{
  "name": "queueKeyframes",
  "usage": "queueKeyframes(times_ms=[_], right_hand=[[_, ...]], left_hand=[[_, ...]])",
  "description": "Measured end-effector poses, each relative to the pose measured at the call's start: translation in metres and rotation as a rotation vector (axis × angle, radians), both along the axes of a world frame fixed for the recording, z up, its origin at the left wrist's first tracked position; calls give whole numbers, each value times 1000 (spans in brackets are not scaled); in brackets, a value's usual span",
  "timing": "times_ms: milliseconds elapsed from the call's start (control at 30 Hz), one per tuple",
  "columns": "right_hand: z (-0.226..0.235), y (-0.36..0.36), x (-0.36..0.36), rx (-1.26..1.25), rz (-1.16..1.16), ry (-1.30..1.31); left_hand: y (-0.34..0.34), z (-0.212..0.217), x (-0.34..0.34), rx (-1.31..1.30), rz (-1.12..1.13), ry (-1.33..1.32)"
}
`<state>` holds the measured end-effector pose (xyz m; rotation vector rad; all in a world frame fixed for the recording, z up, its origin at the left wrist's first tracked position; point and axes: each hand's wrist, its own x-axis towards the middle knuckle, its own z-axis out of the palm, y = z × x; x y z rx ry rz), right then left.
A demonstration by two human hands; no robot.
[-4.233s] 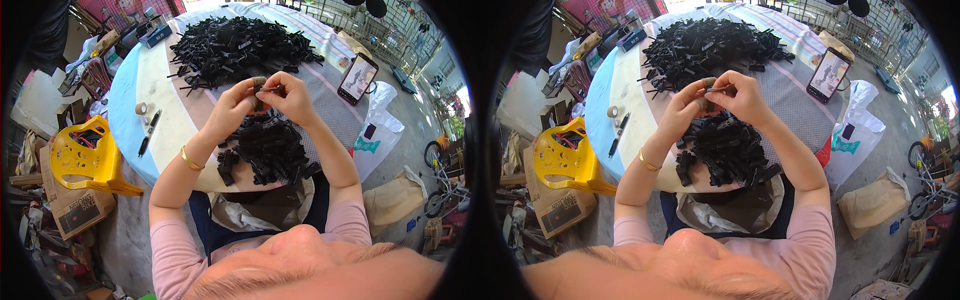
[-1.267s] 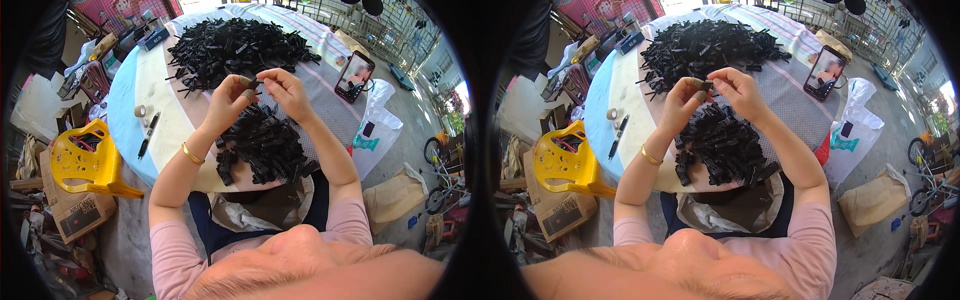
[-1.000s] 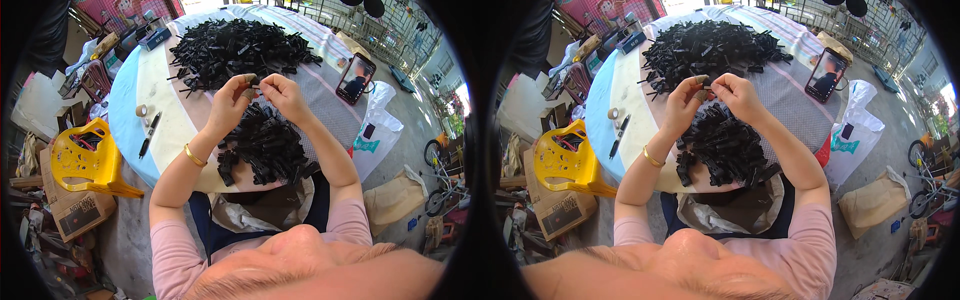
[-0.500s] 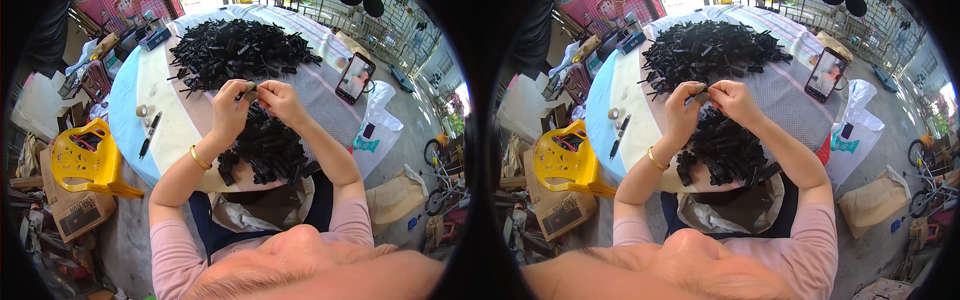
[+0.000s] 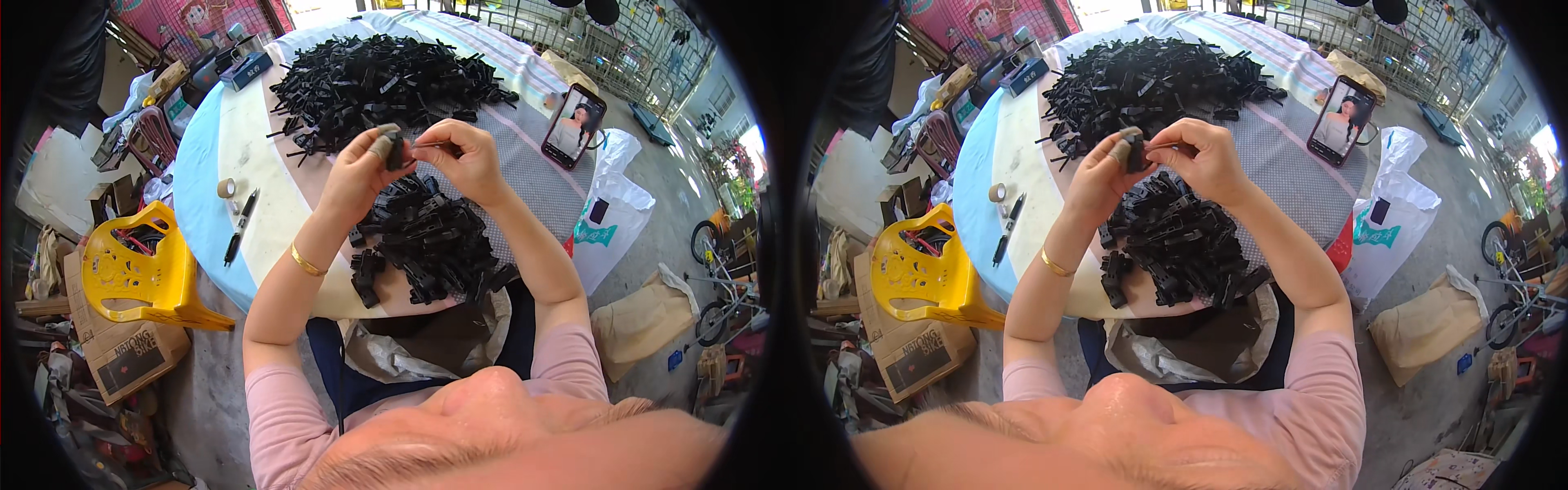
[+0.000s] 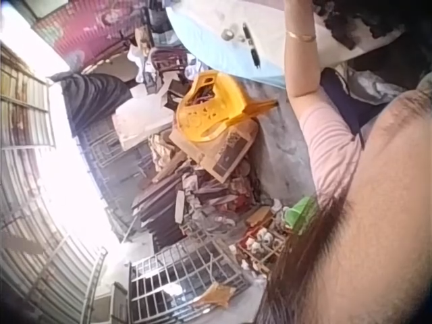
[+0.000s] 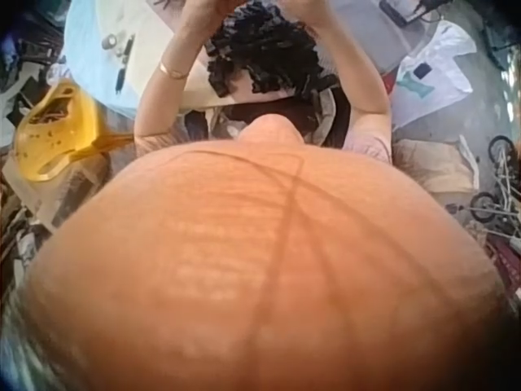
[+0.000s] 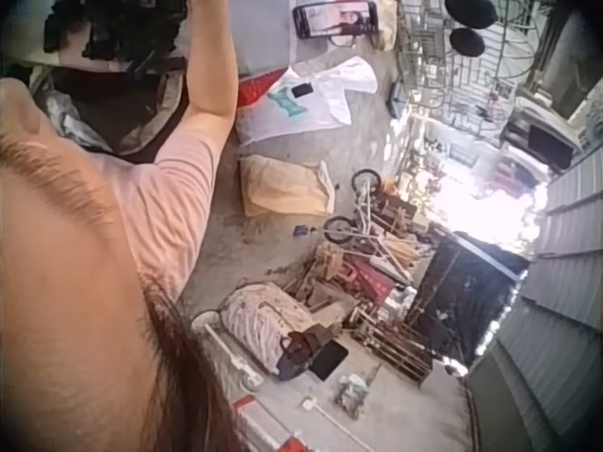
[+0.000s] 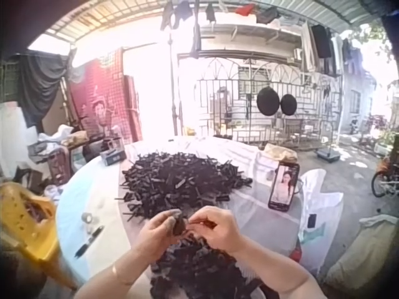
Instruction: Sorting and inspecting small black plastic parts on a table.
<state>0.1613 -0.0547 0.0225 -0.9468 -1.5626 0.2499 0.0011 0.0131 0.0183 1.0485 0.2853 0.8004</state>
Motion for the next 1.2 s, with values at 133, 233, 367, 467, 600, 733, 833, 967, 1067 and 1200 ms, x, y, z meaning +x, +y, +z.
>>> queueKeyframes(times_ms=[133,233,367,467,600,733,833,967,1067,1200], right_hand=[[0,-2,0,-119,65,128],[0,-1,-1,-273,54,159],[-5,3,1,-376,47,148],[-2,1,3,-585,213,384],[3,-2,0,-622,196,316],[2,-3,-6,-521,145,256],[0,-4,-11,-504,121,264],[-1,-4,-12,-517,100,258],[1,-8,-11,-512,119,279],[5,-5,0,-496,210,228]], left_hand=[[-12,5,2,227,-32,197],[-22,10,4,325,-26,196],[-22,3,7,480,87,225],[-15,-1,5,466,154,208],[-15,1,4,437,201,198],[-16,3,4,533,289,231],[-14,-2,5,546,373,213],[-21,-5,9,724,545,305],[-25,-3,10,861,678,285],[-21,8,1,989,566,299]])
